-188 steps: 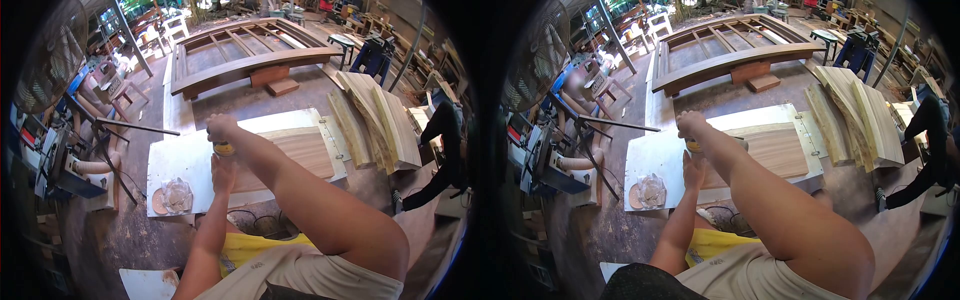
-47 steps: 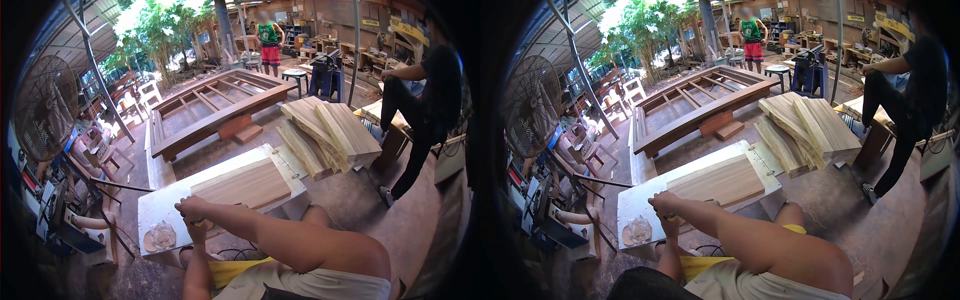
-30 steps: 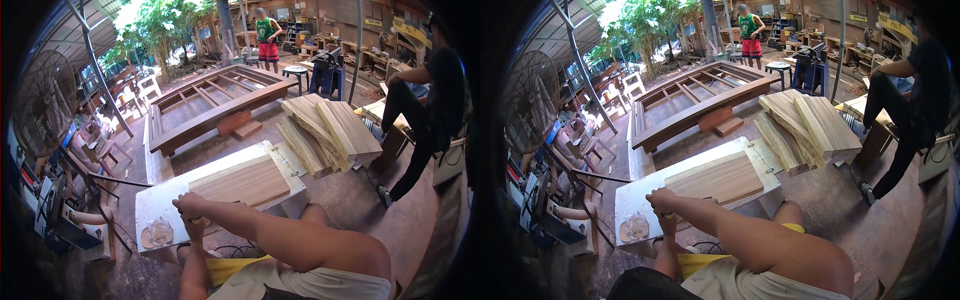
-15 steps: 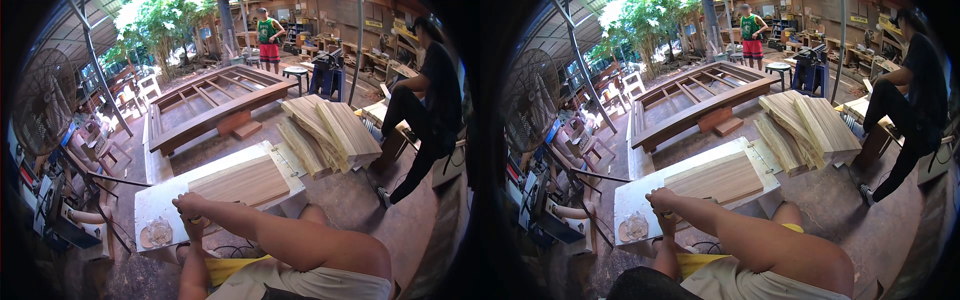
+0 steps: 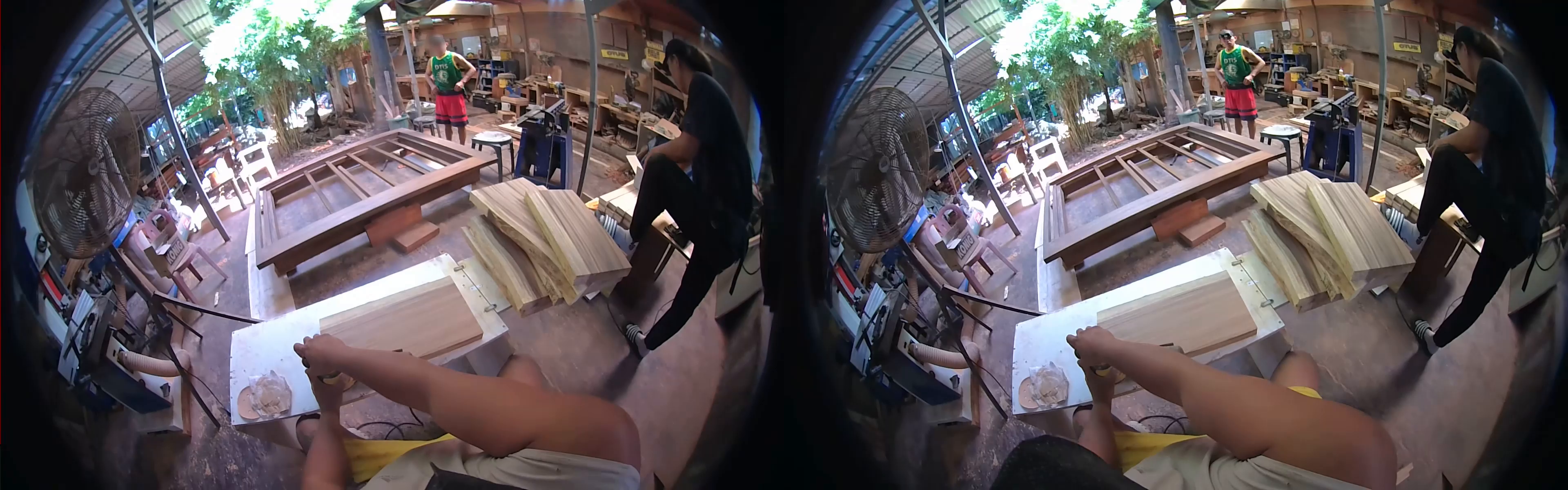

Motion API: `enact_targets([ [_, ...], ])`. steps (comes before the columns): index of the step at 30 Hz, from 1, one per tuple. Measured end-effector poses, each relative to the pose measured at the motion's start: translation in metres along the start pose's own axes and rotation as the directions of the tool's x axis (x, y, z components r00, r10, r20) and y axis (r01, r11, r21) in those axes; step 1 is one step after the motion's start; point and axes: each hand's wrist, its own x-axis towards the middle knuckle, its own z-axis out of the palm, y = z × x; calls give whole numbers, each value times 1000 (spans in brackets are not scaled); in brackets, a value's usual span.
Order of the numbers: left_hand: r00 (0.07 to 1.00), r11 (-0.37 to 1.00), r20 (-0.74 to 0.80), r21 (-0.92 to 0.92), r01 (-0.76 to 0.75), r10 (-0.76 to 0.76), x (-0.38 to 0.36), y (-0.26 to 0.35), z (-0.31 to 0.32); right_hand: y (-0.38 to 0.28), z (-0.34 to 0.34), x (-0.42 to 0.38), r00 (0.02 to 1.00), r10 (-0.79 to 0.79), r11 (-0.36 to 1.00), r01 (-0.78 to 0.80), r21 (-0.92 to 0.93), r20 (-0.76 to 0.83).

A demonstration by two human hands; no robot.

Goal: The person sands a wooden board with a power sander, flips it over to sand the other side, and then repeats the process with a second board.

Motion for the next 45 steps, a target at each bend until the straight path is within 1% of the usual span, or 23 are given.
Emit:
enact_targets([
  [3, 1000, 1000, -1, -25, -3, 3, 3, -5, 2, 1, 3, 2, 1000, -11, 1000, 11, -4, -11],
  [5, 998, 998, -22, 3, -66, 66, 2, -5, 2, 3, 7, 4, 999, -18, 1000, 18, -6, -51],
  [11, 1000, 1000, -24, 2, -18, 18, 2, -2, 2, 6, 17, 9, 995, -13, 1000, 15, 23, -95],
  [12, 1000, 1000, -24, 2, -15, 15, 2, -4, 3, 6, 16, 9, 996, -12, 1000, 15, 24, -92],
  [14, 997, 997, -25, 29, -70, 71, 2, -8, 3, 5, 15, 8, 995, -31, 999, 32, 3, -94],
  [18, 998, 997, -26, 38, -62, 63, 3, -7, 2, 5, 15, 8, 996, -35, 999, 36, 4, -86],
  [20, 1000, 999, -8, 36, 22, -21, 2, -2, 0, 5, 15, 8, 995, -39, 999, 40, 6, -94],
  [24, 999, 997, -3, 55, 52, -52, 2, -5, 0, 4, 14, 6, 995, -40, 999, 41, 5, -95],
  [27, 1000, 999, 0, 36, 15, -15, 2, -10, 0, 3, 12, 6, 994, -41, 999, 42, 2, -99],
  [29, 999, 999, -30, 50, -22, 24, 2, -9, 1, 3, 13, 6, 996, -45, 999, 44, -6, -72],
  [32, 999, 996, -24, 81, 30, -28, 0, -2, 0, 4, 16, 8, 996, -30, 1000, 30, 3, -80],
  [36, 997, 996, -57, 76, 51, -46, 2, -1, 0, -1, 11, 6, 996, -46, 999, 45, -7, -74],
  [38, 992, 996, -102, 54, -75, 80, 2, -6, 2, 0, 13, 9, 997, -34, 999, 33, -21, -69],
  [39, 994, 996, -89, 67, -60, 66, 2, -11, 0, 0, 16, 11, 998, -29, 1000, 29, 1, -60],
  [41, 999, 1000, -38, 25, -13, 14, 10, -15, 1, 2, 15, 14, 995, -35, 999, 32, -31, -90],
  [42, 998, 1000, -62, 17, -5, 6, 10, -9, 3, 6, 14, 17, 997, -10, 1000, 10, -9, -78],
  [43, 997, 1000, -75, 16, -8, 9, 16, -3, 7, 9, 11, 21, 997, -22, 1000, 21, -17, -78],
  [45, 998, 999, -54, 40, -9, 11, 15, -1, 9, 13, 8, 15, 998, 2, 999, -4, -43, -58],
])
